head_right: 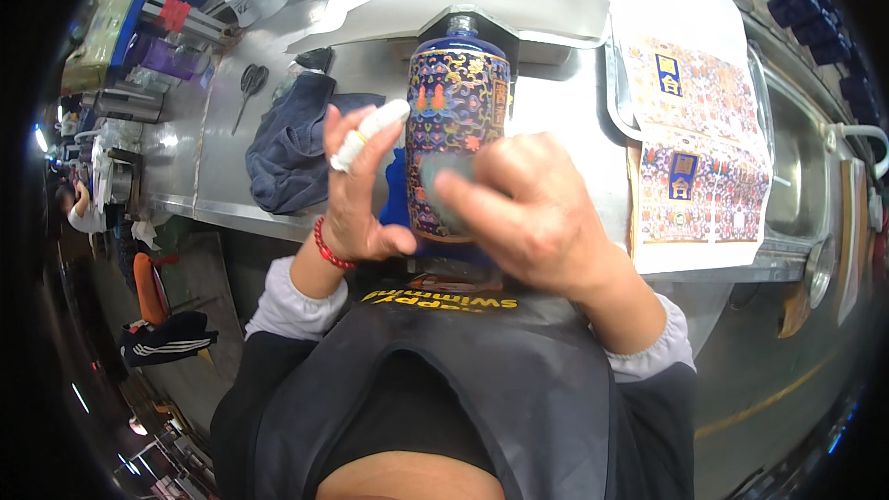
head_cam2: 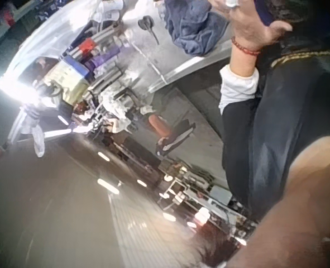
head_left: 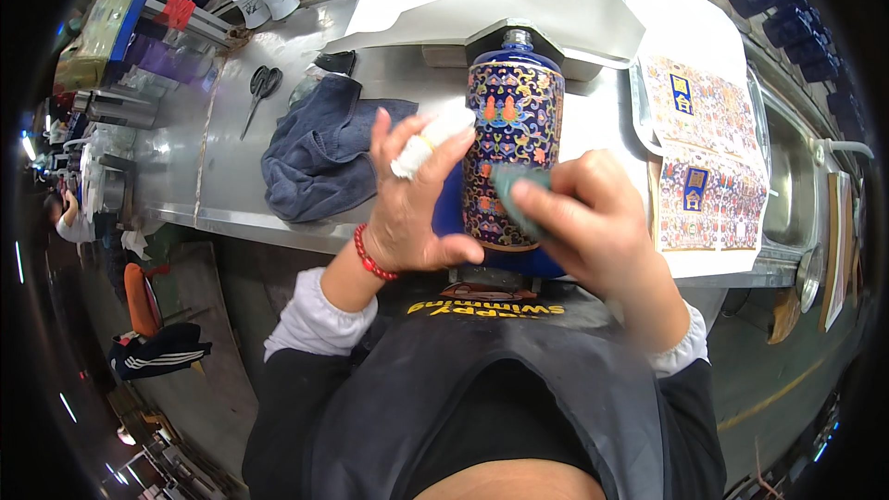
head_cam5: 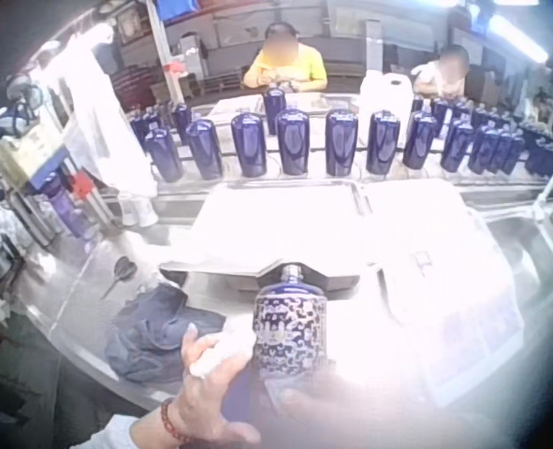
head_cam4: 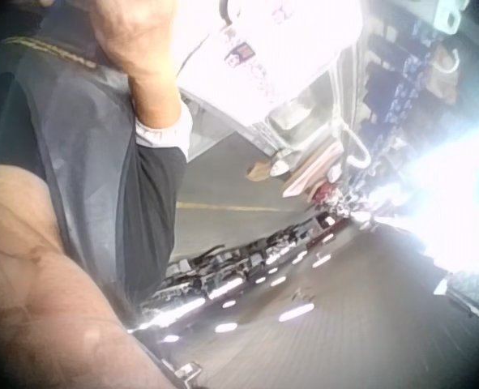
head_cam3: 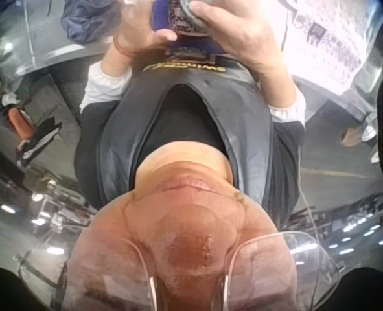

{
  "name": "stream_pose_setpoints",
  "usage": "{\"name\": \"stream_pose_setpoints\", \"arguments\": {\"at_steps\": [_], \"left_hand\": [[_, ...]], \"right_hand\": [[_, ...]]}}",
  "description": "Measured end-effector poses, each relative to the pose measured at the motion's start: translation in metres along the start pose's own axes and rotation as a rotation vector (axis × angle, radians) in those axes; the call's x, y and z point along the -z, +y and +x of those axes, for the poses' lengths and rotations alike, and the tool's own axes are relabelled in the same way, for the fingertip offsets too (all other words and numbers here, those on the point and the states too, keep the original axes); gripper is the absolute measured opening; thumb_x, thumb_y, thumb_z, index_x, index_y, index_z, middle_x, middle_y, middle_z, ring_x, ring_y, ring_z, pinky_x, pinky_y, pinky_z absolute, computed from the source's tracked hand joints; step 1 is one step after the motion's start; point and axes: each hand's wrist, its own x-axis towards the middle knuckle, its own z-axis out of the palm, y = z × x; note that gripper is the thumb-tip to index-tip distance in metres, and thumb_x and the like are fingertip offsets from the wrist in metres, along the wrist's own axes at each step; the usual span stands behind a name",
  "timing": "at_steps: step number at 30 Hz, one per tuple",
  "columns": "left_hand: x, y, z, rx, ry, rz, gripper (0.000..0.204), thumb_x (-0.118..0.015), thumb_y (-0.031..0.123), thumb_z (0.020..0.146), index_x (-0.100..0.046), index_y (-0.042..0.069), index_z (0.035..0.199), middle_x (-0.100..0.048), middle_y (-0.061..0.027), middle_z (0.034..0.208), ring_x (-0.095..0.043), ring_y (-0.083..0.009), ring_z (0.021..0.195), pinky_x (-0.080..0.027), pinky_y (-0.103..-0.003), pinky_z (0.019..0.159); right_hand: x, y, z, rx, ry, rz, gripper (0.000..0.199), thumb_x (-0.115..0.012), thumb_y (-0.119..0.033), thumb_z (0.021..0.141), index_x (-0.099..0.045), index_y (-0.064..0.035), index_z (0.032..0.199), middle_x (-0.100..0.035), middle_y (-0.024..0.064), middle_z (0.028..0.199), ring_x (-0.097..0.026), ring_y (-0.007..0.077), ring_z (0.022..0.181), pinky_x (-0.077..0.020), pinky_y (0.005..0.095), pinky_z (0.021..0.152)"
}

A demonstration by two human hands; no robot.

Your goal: The person applies decorative labels to blue plastic bottles using a green sponge to smooth the surface and a cloth to wipe the bottle. They handle multiple bottles one at a time, rotating each bottle to align and press the label, then wipe the surface before moving to the next bottle.

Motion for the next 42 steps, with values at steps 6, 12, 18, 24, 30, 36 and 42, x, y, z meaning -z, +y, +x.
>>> {"name": "stream_pose_setpoints", "arguments": {"at_steps": [6,12,18,24,30,36,42], "left_hand": [[-0.010,0.018,-0.033,0.140,-0.111,0.075,0.106,-0.066,0.076,0.078,-0.045,0.000,0.150,-0.052,-0.0211,0.142,-0.038,-0.0384,0.136,-0.006,-0.064,0.119],[0.000,0.024,-0.021,0.080,-0.077,0.243,0.092,-0.066,0.072,0.081,-0.060,0.001,0.139,-0.056,-0.0153,0.139,-0.042,-0.0350,0.134,-0.007,-0.065,0.119],[0.004,0.027,-0.010,0.042,-0.049,0.213,0.096,-0.072,0.072,0.075,-0.060,0.001,0.139,-0.064,-0.0148,0.135,-0.047,-0.0366,0.132,-0.007,-0.062,0.120],[0.002,0.025,-0.012,0.047,-0.047,0.166,0.096,-0.073,0.070,0.074,-0.057,0.003,0.142,-0.061,-0.0141,0.137,-0.044,-0.0357,0.134,-0.007,-0.066,0.119],[-0.001,0.017,-0.017,0.039,-0.059,0.092,0.103,-0.056,0.081,0.082,-0.049,0.003,0.148,-0.058,-0.0165,0.140,-0.040,-0.0383,0.137,-0.006,-0.066,0.118],[-0.009,0.023,-0.011,0.053,-0.108,0.100,0.115,-0.038,0.091,0.081,-0.041,0.003,0.155,-0.043,-0.0205,0.153,-0.029,-0.0383,0.145,-0.004,-0.067,0.118],[-0.006,0.048,0.005,0.085,-0.143,0.250,0.112,-0.030,0.090,0.084,-0.044,0.004,0.154,-0.046,-0.0199,0.151,-0.028,-0.0383,0.145,-0.001,-0.067,0.118]], "right_hand": [[0.002,-0.002,0.015,-0.180,0.175,-0.205,0.042,-0.075,0.003,0.067,-0.073,-0.0046,0.108,-0.060,0.0088,0.085,-0.058,0.0265,0.073,-0.0465,0.0390,0.065],[-0.004,-0.002,0.001,-0.134,0.142,0.123,0.036,-0.079,0.001,0.071,-0.073,-0.0032,0.106,-0.059,0.0082,0.084,-0.060,0.0244,0.070,-0.0499,0.0378,0.062],[0.001,-0.008,-0.007,0.044,-0.066,0.029,0.035,-0.077,-0.005,0.071,-0.074,-0.0067,0.105,-0.059,0.0075,0.085,-0.059,0.0270,0.071,-0.0485,0.0376,0.065],[0.013,0.010,0.023,-0.310,0.044,0.226,0.016,-0.074,-0.003,0.084,-0.072,-0.0016,0.100,-0.063,0.0084,0.079,-0.061,0.0190,0.067,-0.0459,0.0309,0.059],[0.001,-0.004,0.007,0.177,-0.046,-0.054,0.034,-0.074,-0.005,0.068,-0.072,-0.0081,0.101,-0.056,0.0061,0.085,-0.057,0.0253,0.072,-0.0453,0.0384,0.067],[-0.006,0.001,-0.014,-0.813,0.387,0.809,0.016,-0.065,-0.013,0.101,-0.062,-0.0009,0.110,-0.069,0.0022,0.093,-0.062,0.0057,0.082,-0.0507,0.0208,0.070],[-0.040,0.004,-0.015,-0.802,0.477,0.829,0.021,-0.062,-0.013,0.102,-0.059,-0.0017,0.120,-0.066,0.0013,0.102,-0.057,0.0049,0.091,-0.0490,0.0212,0.080]]}}
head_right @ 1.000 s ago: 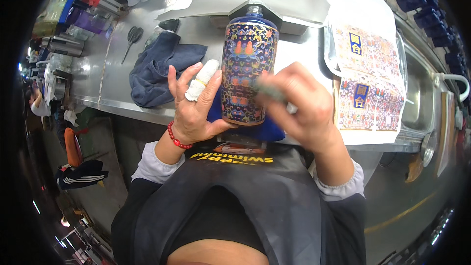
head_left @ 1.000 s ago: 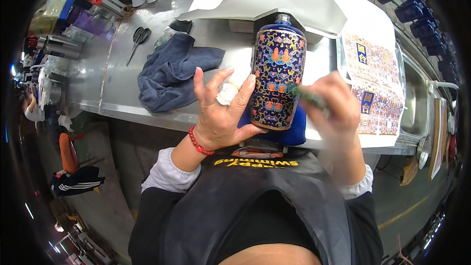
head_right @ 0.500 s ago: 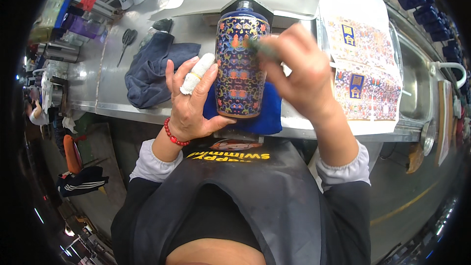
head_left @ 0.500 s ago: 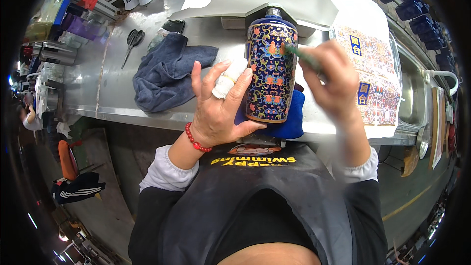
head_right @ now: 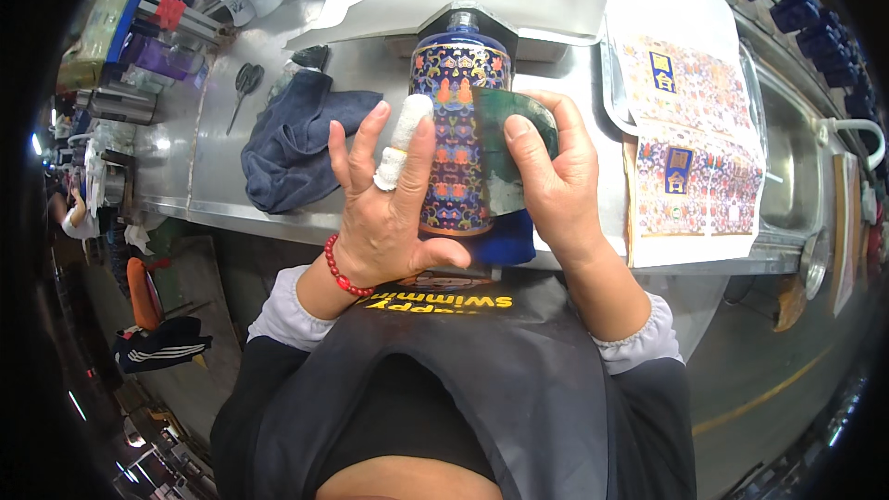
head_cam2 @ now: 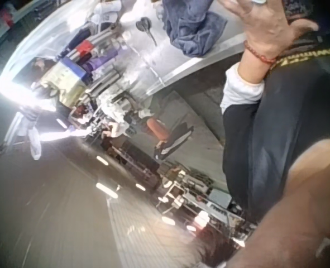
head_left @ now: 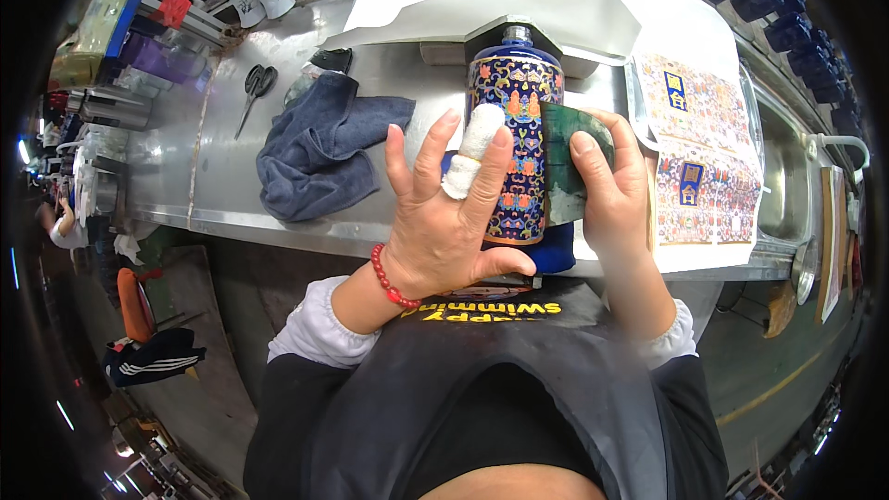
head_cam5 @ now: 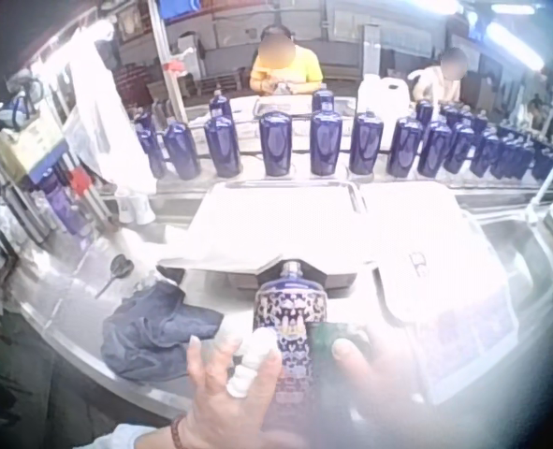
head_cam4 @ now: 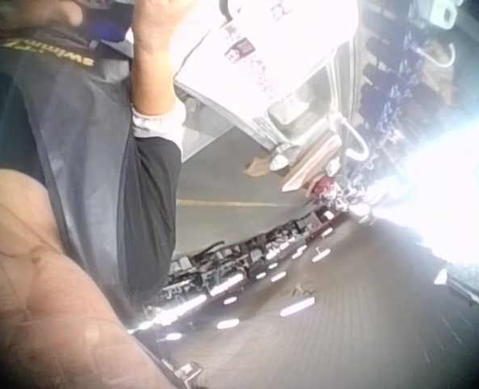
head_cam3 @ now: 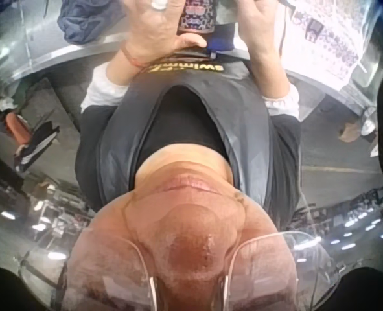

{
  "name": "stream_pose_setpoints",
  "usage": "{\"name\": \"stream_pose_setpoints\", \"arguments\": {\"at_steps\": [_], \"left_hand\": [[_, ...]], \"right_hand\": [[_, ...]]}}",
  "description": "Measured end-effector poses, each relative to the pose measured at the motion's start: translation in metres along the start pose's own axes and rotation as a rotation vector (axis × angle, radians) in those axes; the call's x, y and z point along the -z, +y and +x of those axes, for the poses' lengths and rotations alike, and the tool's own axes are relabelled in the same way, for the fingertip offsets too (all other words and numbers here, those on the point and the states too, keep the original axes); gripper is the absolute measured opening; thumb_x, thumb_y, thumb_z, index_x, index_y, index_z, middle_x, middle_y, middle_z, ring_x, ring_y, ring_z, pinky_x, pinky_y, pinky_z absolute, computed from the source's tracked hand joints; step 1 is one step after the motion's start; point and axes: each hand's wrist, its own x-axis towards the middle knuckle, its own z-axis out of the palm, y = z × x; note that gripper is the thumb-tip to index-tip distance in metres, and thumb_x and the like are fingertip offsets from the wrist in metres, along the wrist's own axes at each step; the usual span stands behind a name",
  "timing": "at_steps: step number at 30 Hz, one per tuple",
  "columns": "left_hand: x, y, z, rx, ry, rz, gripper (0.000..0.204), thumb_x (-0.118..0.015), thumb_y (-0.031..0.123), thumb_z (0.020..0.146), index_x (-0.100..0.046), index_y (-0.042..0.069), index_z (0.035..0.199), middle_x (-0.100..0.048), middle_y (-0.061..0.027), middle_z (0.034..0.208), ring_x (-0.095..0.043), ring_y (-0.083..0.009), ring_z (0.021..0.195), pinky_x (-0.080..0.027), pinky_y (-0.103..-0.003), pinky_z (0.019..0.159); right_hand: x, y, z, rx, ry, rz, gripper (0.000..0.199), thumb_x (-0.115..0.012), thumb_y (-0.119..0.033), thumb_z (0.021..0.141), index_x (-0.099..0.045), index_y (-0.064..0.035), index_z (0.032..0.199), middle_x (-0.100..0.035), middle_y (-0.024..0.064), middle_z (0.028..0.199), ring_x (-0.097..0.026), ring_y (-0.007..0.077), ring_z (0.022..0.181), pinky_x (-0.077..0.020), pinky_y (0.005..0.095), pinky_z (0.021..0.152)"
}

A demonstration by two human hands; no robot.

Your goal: The person applies decorative labels to blue plastic bottles using a green sponge to smooth the surface and a cloth to wipe the bottle. They handle multiple bottles one at a time, rotating each bottle to align and press the label, then wipe the surface before moving to the next bottle.

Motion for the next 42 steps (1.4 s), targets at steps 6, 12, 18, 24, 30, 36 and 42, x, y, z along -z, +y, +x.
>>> {"name": "stream_pose_setpoints", "arguments": {"at_steps": [6,12,18,24,30,36,42], "left_hand": [[-0.003,0.001,0.007,0.011,0.020,-0.084,0.113,-0.032,0.088,0.086,-0.041,-0.001,0.154,-0.046,-0.0235,0.151,-0.026,-0.0418,0.145,-0.002,-0.067,0.117],[-0.005,0.000,0.004,0.060,0.018,-0.108,0.116,-0.034,0.088,0.086,-0.039,-0.008,0.152,-0.039,-0.0314,0.152,-0.026,-0.0459,0.145,-0.007,-0.068,0.116],[0.002,0.006,0.013,0.064,-0.021,-0.083,0.118,-0.033,0.088,0.086,-0.039,-0.009,0.151,-0.036,-0.0333,0.153,-0.026,-0.0456,0.145,-0.009,-0.071,0.113],[0.003,0.004,0.027,0.048,-0.063,-0.046,0.117,-0.030,0.088,0.087,-0.038,-0.007,0.153,-0.036,-0.0313,0.154,-0.026,-0.0453,0.146,-0.006,-0.070,0.115],[0.002,-0.004,0.041,0.016,-0.043,-0.131,0.111,-0.037,0.085,0.088,-0.036,-0.003,0.156,-0.040,-0.0231,0.156,-0.025,-0.0461,0.147,-0.006,-0.071,0.114],[0.001,-0.017,0.049,0.106,0.007,-0.218,0.108,-0.036,0.083,0.090,-0.037,-0.003,0.155,-0.046,-0.0221,0.152,-0.021,-0.0436,0.148,-0.003,-0.069,0.115],[0.002,-0.019,0.056,0.065,0.008,-0.090,0.103,-0.036,0.083,0.091,-0.047,-0.001,0.150,-0.049,-0.0199,0.148,-0.027,-0.0404,0.143,-0.003,-0.067,0.117]], "right_hand": [[-0.003,-0.008,0.003,0.050,-0.017,-0.136,0.024,-0.062,-0.012,0.102,-0.059,-0.0011,0.123,-0.066,0.0029,0.104,-0.058,0.0072,0.092,-0.0490,0.0232,0.081],[-0.004,-0.012,0.000,0.045,-0.031,-0.168,0.025,-0.062,-0.012,0.102,-0.059,-0.0009,0.124,-0.066,0.0042,0.102,-0.058,0.0075,0.092,-0.0490,0.0236,0.081],[0.009,-0.015,0.007,0.125,-0.011,-0.267,0.032,-0.057,-0.012,0.104,-0.056,-0.0003,0.134,-0.068,0.0093,0.117,-0.063,0.0132,0.107,-0.0535,0.0295,0.091],[0.004,0.002,0.017,0.691,-0.119,-0.883,0.063,-0.063,0.014,0.082,-0.057,-0.0027,0.143,-0.053,0.0275,0.142,-0.057,0.0430,0.124,-0.0469,0.0457,0.106],[0.005,0.004,0.018,0.698,-0.133,-0.915,0.064,-0.064,0.013,0.078,-0.059,-0.0031,0.141,-0.054,0.0270,0.142,-0.057,0.0430,0.124,-0.0478,0.0465,0.104],[0.008,-0.015,0.029,0.589,-0.147,-0.827,0.074,-0.056,0.017,0.074,-0.055,-0.0055,0.145,-0.056,0.0237,0.133,-0.056,0.0419,0.117,-0.0480,0.0450,0.101],[0.007,-0.020,0.041,0.586,-0.182,-0.872,0.067,-0.061,0.012,0.077,-0.061,-0.0106,0.141,-0.056,0.0225,0.126,-0.057,0.0413,0.113,-0.0495,0.0454,0.097]]}}
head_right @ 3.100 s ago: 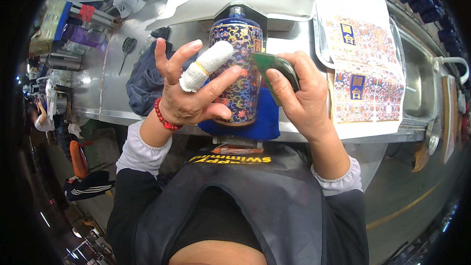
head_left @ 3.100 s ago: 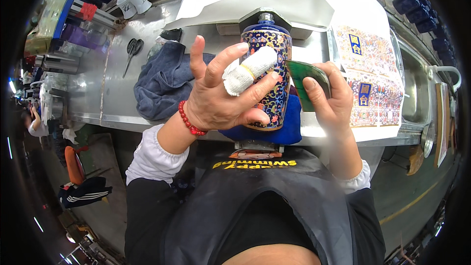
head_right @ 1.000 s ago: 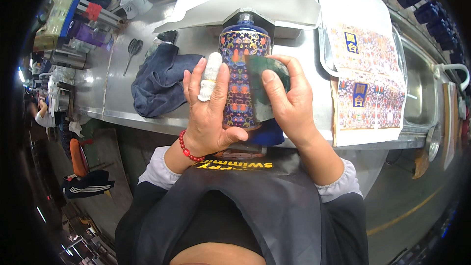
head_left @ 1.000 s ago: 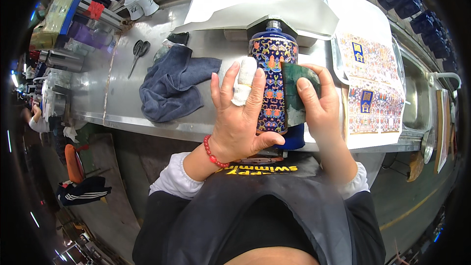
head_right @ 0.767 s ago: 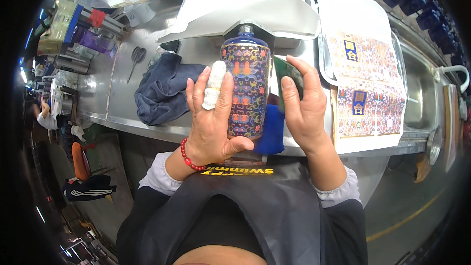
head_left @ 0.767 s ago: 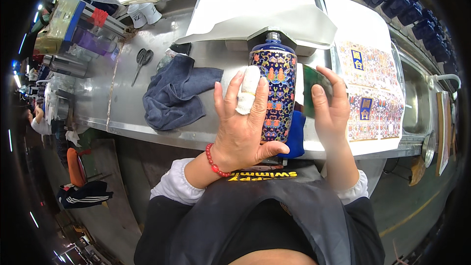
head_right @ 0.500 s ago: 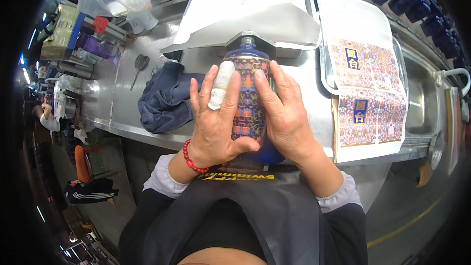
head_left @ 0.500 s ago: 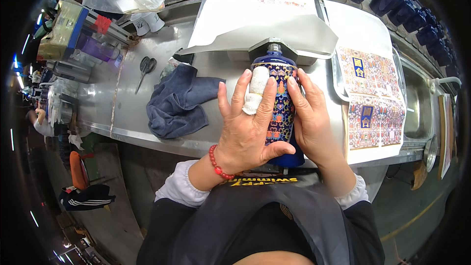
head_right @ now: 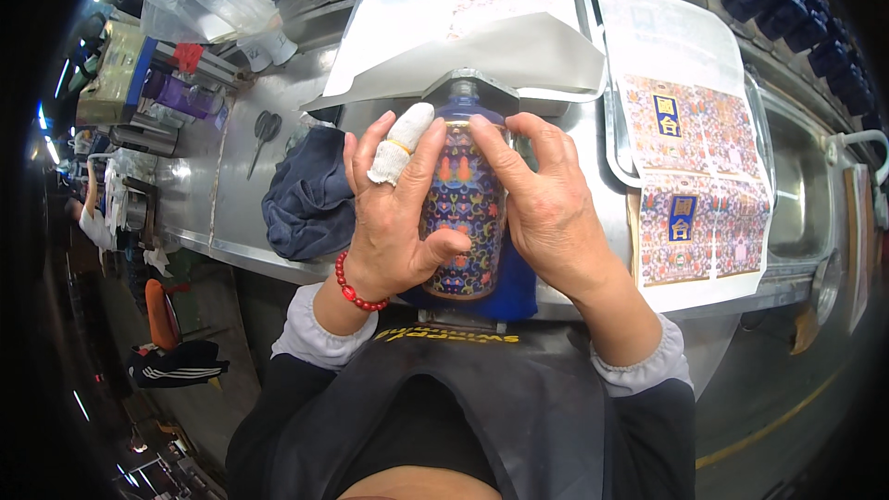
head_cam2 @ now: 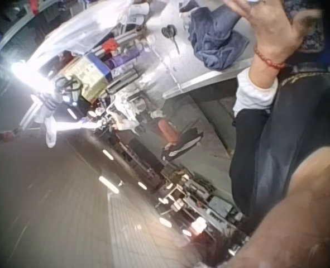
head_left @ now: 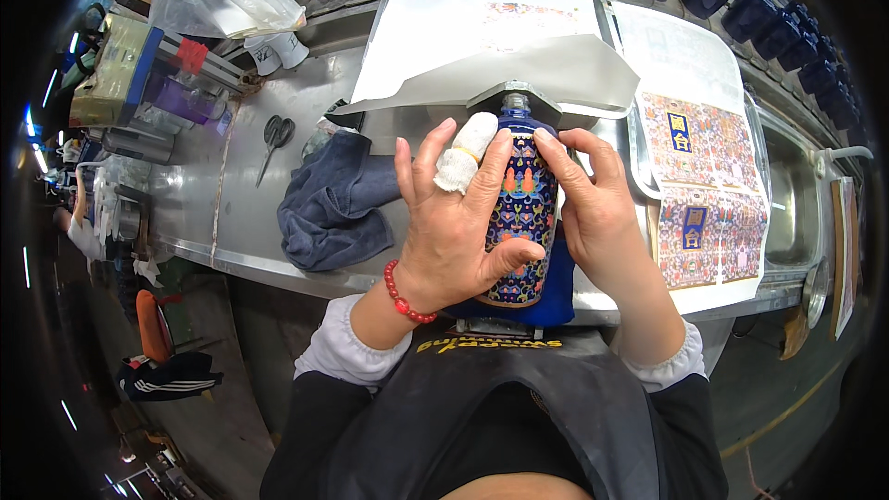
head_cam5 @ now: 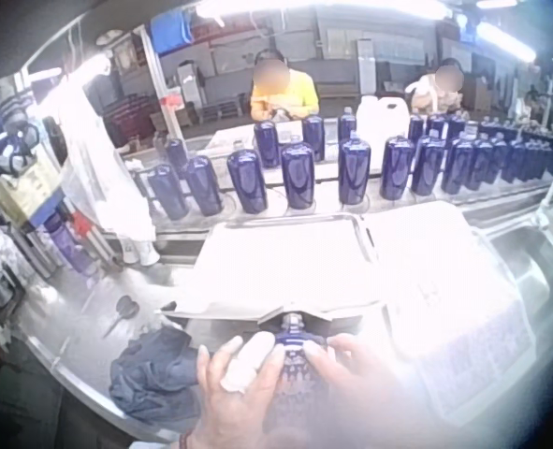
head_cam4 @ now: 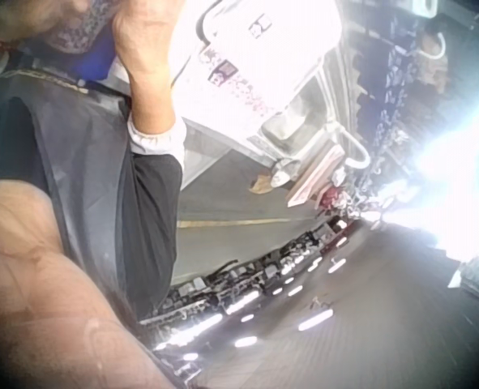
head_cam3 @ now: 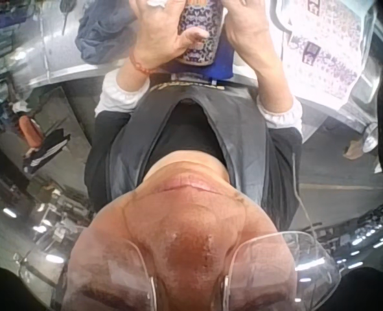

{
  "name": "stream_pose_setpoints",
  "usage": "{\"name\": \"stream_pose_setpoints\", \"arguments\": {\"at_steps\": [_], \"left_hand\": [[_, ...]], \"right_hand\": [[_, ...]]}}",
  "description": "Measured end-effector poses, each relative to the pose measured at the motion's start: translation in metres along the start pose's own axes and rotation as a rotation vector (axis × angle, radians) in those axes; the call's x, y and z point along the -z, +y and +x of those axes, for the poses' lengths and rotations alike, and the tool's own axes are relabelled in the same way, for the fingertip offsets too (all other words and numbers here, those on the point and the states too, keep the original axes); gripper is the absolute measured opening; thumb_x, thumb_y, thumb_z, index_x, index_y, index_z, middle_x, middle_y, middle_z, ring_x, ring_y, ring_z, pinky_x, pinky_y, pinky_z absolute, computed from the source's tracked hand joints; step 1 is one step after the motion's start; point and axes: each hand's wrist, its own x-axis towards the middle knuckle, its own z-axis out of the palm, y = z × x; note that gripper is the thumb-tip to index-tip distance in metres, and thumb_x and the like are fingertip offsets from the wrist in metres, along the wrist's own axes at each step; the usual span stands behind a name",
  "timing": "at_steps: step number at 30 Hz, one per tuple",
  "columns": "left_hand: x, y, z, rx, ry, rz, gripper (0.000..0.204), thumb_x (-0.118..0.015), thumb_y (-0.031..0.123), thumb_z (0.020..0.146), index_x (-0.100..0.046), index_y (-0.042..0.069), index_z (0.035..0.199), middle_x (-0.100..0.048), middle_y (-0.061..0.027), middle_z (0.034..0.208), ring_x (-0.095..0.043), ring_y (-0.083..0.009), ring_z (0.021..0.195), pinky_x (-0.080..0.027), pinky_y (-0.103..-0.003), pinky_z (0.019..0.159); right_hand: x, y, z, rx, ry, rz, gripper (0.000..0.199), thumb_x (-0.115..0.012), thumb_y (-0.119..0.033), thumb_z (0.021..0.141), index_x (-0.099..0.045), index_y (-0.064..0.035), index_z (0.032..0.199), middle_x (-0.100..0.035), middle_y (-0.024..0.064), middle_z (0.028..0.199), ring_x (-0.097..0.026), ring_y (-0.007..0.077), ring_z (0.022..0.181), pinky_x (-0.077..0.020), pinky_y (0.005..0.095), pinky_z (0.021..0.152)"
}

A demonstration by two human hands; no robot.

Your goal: The person applies decorative labels to blue plastic bottles using a green sponge to smooth the surface and a cloth to wipe the bottle. They handle multiple bottles one at a time, rotating each bottle to align and press the label, then wipe the surface before moving to the next bottle.

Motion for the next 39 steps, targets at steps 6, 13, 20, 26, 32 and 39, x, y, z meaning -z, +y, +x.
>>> {"name": "stream_pose_setpoints", "arguments": {"at_steps": [6,13,20,26,32,39], "left_hand": [[-0.001,-0.002,0.007,-0.019,0.004,0.002,0.103,-0.036,0.083,0.090,-0.048,-0.001,0.149,-0.050,-0.0192,0.147,-0.030,-0.0397,0.141,-0.003,-0.065,0.117],[0.003,0.002,0.006,-0.048,-0.026,-0.012,0.096,-0.035,0.083,0.091,-0.054,0.008,0.147,-0.052,-0.0184,0.145,-0.029,-0.0396,0.141,-0.001,-0.064,0.118],[0.006,-0.001,0.013,-0.055,-0.043,0.059,0.094,-0.033,0.086,0.089,-0.059,0.014,0.145,-0.065,-0.0076,0.128,-0.032,-0.0392,0.141,0.000,-0.060,0.119],[0.006,0.006,0.019,-0.145,0.000,0.088,0.092,-0.034,0.085,0.089,-0.060,0.015,0.144,-0.063,-0.0083,0.132,-0.032,-0.0377,0.141,0.002,-0.062,0.119],[0.010,-0.006,0.019,-0.137,-0.036,0.151,0.099,-0.033,0.086,0.089,-0.055,0.009,0.148,-0.063,-0.0071,0.138,-0.031,-0.0362,0.145,0.002,-0.062,0.120],[-0.005,-0.021,0.005,-0.062,0.066,-0.133,0.096,-0.040,0.080,0.091,-0.049,0.006,0.151,-0.056,-0.0110,0.147,-0.033,-0.0371,0.143,-0.001,-0.066,0.117]], "right_hand": [[-0.001,0.001,0.002,0.001,-0.008,-0.022,0.064,-0.064,0.009,0.078,-0.062,-0.0104,0.138,-0.056,0.0228,0.126,-0.058,0.0413,0.113,-0.0500,0.0454,0.096],[-0.001,0.001,0.001,0.012,0.006,-0.019,0.067,-0.062,0.012,0.077,-0.059,-0.0086,0.141,-0.056,0.0227,0.126,-0.058,0.0414,0.113,-0.0501,0.0460,0.096],[-0.001,0.005,-0.007,-0.051,0.023,0.017,0.073,-0.054,0.017,0.076,-0.052,-0.0032,0.146,-0.056,0.0220,0.130,-0.058,0.0409,0.113,-0.0494,0.0450,0.098],[0.002,0.014,-0.009,-0.023,0.019,0.014,0.072,-0.051,0.018,0.082,-0.046,-0.0012,0.150,-0.054,0.0235,0.139,-0.055,0.0389,0.128,-0.0461,0.0422,0.105],[0.004,0.018,-0.014,-0.049,0.075,0.027,0.059,-0.057,0.014,0.088,-0.050,0.0002,0.144,-0.063,0.0209,0.128,-0.065,0.0325,0.117,-0.0524,0.0388,0.096],[0.006,0.015,0.011,0.101,0.178,0.007,0.043,-0.067,0.009,0.082,-0.059,0.0007,0.123,-0.065,0.0168,0.103,-0.065,0.0353,0.089,-0.0523,0.0415,0.076]]}}
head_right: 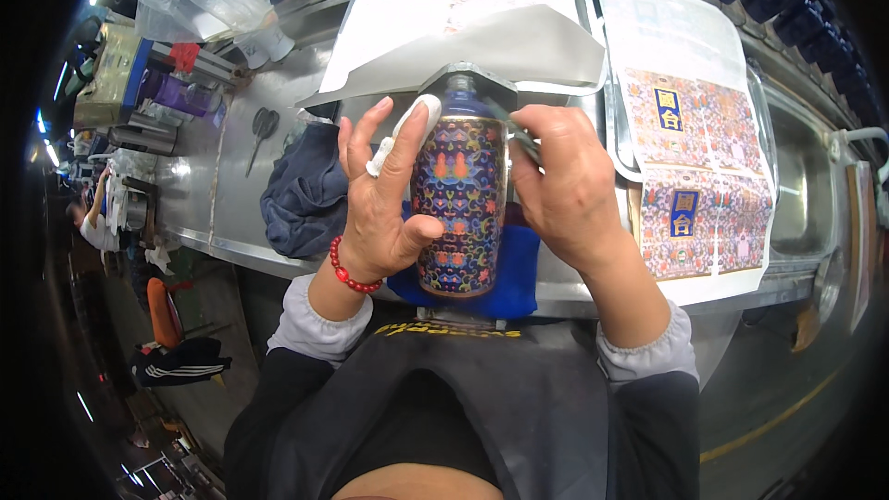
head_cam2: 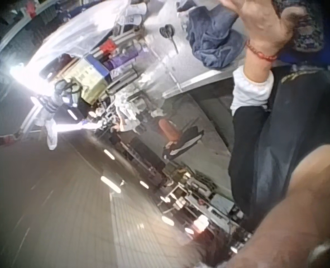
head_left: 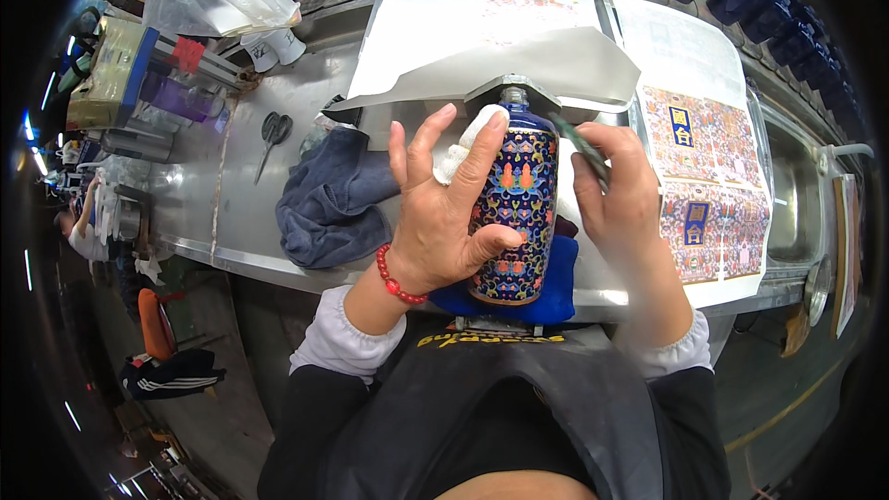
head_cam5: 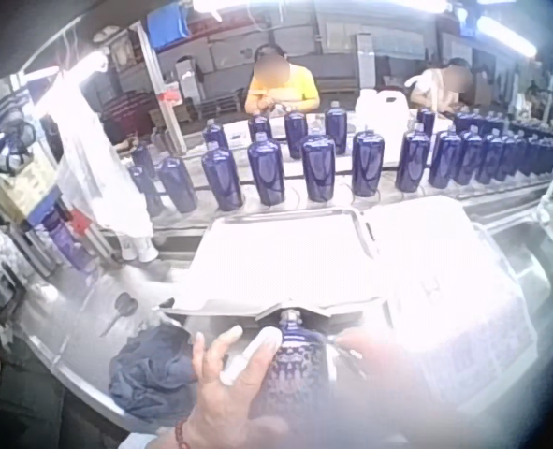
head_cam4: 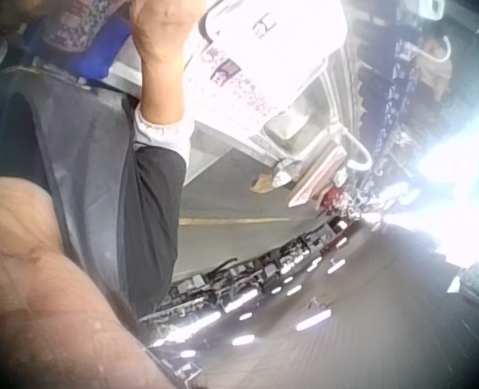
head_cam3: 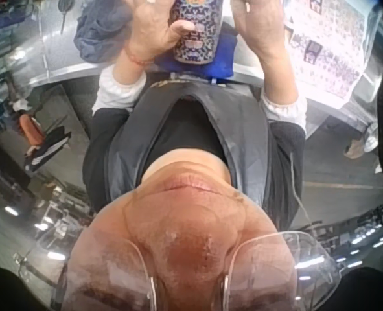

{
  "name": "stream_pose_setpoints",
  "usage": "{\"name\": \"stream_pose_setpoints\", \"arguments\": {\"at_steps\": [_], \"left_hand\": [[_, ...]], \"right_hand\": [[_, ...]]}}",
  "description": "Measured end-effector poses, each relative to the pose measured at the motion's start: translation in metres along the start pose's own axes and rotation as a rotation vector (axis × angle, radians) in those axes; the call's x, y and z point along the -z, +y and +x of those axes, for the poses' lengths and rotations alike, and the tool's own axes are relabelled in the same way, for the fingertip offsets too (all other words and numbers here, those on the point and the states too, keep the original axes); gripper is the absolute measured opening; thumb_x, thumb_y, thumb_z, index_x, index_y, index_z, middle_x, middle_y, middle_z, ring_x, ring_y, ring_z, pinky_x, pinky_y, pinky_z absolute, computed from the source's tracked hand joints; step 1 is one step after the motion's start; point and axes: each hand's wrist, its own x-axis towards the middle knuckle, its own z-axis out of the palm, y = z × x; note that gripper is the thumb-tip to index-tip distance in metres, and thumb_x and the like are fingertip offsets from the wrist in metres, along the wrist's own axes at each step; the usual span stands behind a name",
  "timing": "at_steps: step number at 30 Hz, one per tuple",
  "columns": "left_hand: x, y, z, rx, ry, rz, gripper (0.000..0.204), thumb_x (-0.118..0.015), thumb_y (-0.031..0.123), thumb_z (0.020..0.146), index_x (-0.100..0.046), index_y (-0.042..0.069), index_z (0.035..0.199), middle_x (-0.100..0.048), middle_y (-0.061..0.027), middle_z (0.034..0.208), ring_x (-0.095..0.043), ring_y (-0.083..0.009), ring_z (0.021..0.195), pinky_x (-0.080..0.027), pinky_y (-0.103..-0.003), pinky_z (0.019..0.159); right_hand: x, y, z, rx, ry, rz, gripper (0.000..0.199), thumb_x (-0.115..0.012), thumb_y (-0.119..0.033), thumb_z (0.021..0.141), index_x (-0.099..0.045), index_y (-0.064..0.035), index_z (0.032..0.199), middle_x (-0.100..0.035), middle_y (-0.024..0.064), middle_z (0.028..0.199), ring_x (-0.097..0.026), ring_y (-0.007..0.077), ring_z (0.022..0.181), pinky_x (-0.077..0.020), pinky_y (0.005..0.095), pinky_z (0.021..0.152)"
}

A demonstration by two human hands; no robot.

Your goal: The person applies decorative labels to blue plastic bottles using a green sponge to smooth the surface and a cloth to wipe the bottle. They handle multiple bottles one at a time, rotating each bottle to align and press the label, then wipe the surface before moving to the next bottle.

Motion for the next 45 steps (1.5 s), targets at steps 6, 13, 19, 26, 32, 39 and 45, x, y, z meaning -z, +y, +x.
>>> {"name": "stream_pose_setpoints", "arguments": {"at_steps": [6,13,19,26,32,39,45], "left_hand": [[0.001,-0.003,0.001,-0.025,0.038,-0.033,0.094,-0.038,0.080,0.093,-0.050,0.006,0.150,-0.056,-0.0099,0.147,-0.034,-0.0357,0.142,-0.001,-0.062,0.120],[0.003,0.002,-0.007,-0.147,-0.022,0.041,0.085,-0.040,0.077,0.094,-0.059,0.010,0.143,-0.062,-0.0066,0.138,-0.039,-0.0319,0.136,-0.003,-0.062,0.120],[0.000,0.008,-0.049,0.010,0.152,-0.115,0.093,-0.048,0.076,0.092,-0.054,-0.003,0.141,-0.059,-0.0193,0.137,-0.046,-0.0366,0.130,-0.013,-0.058,0.121],[-0.008,0.021,-0.084,0.138,-0.004,0.015,0.104,-0.082,0.055,0.072,-0.043,-0.002,0.150,-0.054,-0.0174,0.141,-0.040,-0.0391,0.134,-0.010,-0.065,0.118],[-0.010,0.020,-0.083,0.100,0.022,0.046,0.104,-0.081,0.060,0.072,-0.046,-0.002,0.148,-0.055,-0.0152,0.140,-0.043,-0.0352,0.132,-0.009,-0.067,0.117],[-0.009,0.021,-0.084,0.094,0.036,0.078,0.107,-0.084,0.058,0.068,-0.046,0.002,0.151,-0.062,-0.0122,0.132,-0.046,-0.0349,0.131,-0.005,-0.066,0.118],[-0.012,0.019,-0.084,0.068,0.059,0.058,0.110,-0.081,0.064,0.069,-0.045,0.001,0.152,-0.068,-0.0110,0.121,-0.042,-0.0338,0.135,-0.005,-0.066,0.116]], "right_hand": [[0.024,-0.015,0.001,0.193,-0.238,0.090,0.029,-0.074,0.006,0.072,-0.071,-0.0033,0.099,-0.065,0.0116,0.094,-0.064,0.0279,0.082,-0.0512,0.0372,0.068],[0.014,0.004,-0.004,-0.046,0.006,0.225,0.029,-0.077,0.005,0.077,-0.070,-0.0003,0.105,-0.065,0.0115,0.090,-0.064,0.0248,0.078,-0.0517,0.0331,0.064],[0.021,-0.014,0.009,0.374,-0.240,0.081,0.042,-0.079,0.011,0.063,-0.073,-0.0053,0.102,-0.062,0.0104,0.089,-0.060,0.0259,0.075,-0.0473,0.0326,0.063],[0.016,-0.031,0.032,0.299,-0.045,-0.035,0.036,-0.076,0.008,0.072,-0.073,-0.0057,0.106,-0.064,0.0079,0.087,-0.061,0.0228,0.076,-0.0467,0.0323,0.063],[0.024,-0.041,0.001,0.162,-0.419,0.516,0.026,-0.077,0.000,0.077,-0.072,-0.0062,0.102,-0.067,0.0094,0.091,-0.067,0.0275,0.089,-0.0521,0.0385,0.079],[0.027,-0.056,-0.026,0.381,-0.515,0.373,0.031,-0.077,-0.002,0.071,-0.074,-0.0069,0.101,-0.062,0.0088,0.090,-0.060,0.0260,0.081,-0.0489,0.0398,0.072],[0.031,-0.047,-0.058,0.310,-0.338,0.194,0.041,-0.080,0.006,0.067,-0.072,-0.0040,0.106,-0.063,0.0090,0.090,-0.060,0.0244,0.076,-0.0477,0.0349,0.064]]}}
